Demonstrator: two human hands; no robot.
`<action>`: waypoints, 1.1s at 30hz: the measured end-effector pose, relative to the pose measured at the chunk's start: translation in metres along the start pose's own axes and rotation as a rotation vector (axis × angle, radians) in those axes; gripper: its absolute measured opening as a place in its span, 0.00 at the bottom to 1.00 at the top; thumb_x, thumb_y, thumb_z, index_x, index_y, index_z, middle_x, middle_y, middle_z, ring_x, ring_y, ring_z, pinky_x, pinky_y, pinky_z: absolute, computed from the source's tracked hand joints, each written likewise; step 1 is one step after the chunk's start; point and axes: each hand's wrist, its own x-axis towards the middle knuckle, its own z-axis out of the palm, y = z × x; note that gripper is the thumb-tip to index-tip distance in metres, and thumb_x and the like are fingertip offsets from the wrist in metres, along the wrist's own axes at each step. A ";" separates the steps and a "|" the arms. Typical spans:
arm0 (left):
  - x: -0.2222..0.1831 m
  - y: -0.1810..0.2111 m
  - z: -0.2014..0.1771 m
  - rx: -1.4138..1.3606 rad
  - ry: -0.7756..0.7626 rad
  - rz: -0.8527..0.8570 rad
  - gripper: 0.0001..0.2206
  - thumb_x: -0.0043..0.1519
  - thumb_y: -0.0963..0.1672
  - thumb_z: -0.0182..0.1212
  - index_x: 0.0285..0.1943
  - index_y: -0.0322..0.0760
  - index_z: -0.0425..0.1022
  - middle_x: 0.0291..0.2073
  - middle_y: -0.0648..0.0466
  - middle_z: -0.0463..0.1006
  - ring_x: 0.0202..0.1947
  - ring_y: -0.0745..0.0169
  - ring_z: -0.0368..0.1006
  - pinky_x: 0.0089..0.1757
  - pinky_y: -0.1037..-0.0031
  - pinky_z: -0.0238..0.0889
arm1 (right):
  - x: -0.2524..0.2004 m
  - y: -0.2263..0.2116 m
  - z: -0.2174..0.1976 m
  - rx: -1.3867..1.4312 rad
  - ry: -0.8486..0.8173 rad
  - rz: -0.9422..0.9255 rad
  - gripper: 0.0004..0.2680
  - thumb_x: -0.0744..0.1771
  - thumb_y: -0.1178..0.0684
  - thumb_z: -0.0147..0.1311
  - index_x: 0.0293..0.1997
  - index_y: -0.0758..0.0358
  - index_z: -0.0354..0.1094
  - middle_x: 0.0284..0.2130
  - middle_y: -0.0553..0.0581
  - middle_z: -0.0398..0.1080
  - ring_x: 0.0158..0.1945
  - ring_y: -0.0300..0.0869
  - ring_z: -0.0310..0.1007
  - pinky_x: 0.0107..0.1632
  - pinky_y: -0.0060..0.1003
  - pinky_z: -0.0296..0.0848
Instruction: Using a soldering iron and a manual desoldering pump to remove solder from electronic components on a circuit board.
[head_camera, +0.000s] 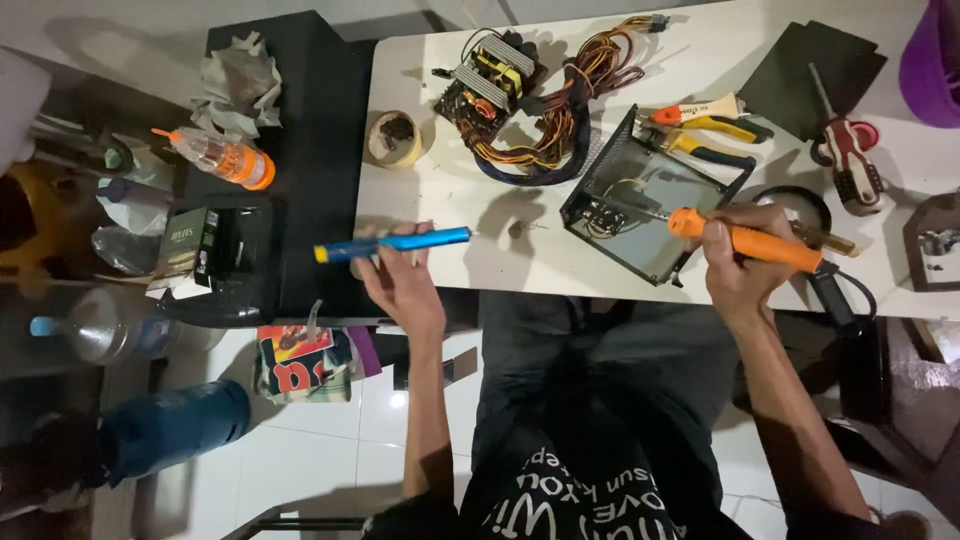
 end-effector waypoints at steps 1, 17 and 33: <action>0.007 0.000 -0.003 -0.001 -0.001 0.001 0.11 0.75 0.43 0.51 0.64 0.41 0.63 0.51 0.45 0.78 0.57 0.48 0.75 0.61 0.41 0.69 | 0.001 -0.004 0.002 0.000 0.001 -0.001 0.08 0.72 0.56 0.57 0.44 0.72 0.64 0.35 0.65 0.71 0.35 0.48 0.71 0.40 0.43 0.71; 0.116 0.008 0.003 -0.381 -0.001 -0.492 0.34 0.51 0.68 0.44 0.10 0.42 0.55 0.07 0.60 0.47 0.11 0.70 0.39 0.20 0.74 0.32 | -0.006 0.002 0.002 0.107 -0.043 0.169 0.09 0.75 0.54 0.53 0.47 0.65 0.56 0.34 0.59 0.63 0.28 0.46 0.68 0.37 0.42 0.75; 0.152 -0.013 -0.004 -0.265 0.073 -0.505 0.28 0.55 0.61 0.49 0.12 0.43 0.56 0.06 0.60 0.46 0.08 0.70 0.38 0.17 0.74 0.32 | -0.002 -0.012 0.004 0.206 -0.061 0.266 0.09 0.76 0.57 0.52 0.50 0.71 0.53 0.46 0.66 0.58 0.47 0.51 0.68 0.41 0.47 0.83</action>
